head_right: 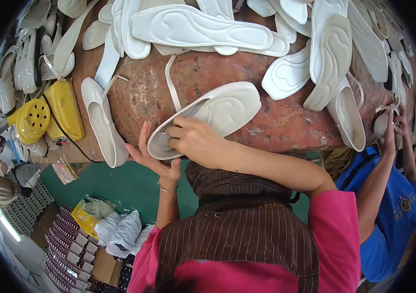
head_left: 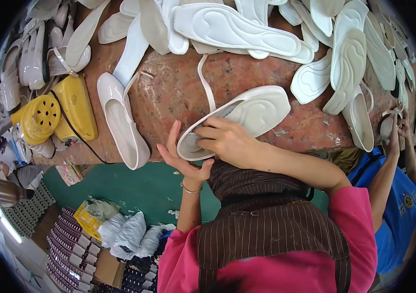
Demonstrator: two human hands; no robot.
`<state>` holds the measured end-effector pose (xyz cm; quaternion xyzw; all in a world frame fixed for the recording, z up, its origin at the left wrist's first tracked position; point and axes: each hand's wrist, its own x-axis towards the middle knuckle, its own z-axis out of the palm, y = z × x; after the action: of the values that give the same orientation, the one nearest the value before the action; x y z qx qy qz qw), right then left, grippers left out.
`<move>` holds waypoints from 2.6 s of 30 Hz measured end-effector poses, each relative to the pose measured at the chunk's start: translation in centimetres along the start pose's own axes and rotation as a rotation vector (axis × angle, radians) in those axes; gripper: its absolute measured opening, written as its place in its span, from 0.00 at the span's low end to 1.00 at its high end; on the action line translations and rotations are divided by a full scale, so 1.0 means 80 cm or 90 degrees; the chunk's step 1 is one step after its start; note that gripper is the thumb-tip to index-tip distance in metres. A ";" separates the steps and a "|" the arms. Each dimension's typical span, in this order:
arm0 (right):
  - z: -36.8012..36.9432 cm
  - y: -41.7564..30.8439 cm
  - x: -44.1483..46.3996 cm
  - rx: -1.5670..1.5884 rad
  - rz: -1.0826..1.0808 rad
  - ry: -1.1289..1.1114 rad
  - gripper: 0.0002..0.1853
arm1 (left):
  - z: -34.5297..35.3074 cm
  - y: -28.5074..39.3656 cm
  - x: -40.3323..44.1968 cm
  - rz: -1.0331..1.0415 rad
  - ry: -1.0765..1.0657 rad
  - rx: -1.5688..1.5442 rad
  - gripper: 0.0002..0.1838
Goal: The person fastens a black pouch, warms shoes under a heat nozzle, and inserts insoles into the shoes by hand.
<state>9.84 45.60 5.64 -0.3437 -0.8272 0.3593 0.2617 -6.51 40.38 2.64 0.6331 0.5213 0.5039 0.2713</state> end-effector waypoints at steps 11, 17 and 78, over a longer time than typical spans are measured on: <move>0.006 0.017 0.008 -0.003 -0.149 -0.108 0.16 | -0.024 0.001 0.023 -0.017 -0.128 0.005 0.30; -0.014 -0.008 -0.015 -0.148 -0.034 -0.115 0.17 | -0.018 -0.006 0.017 -0.035 -0.079 -0.023 0.11; -0.052 -0.005 -0.010 -0.350 0.267 -0.054 0.31 | 0.071 0.138 -0.006 -0.068 -0.461 0.315 0.10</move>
<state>13.01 46.52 8.28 -0.5485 -0.8146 0.1833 0.0452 2.98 37.53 10.08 0.7866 0.5297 0.0951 0.3027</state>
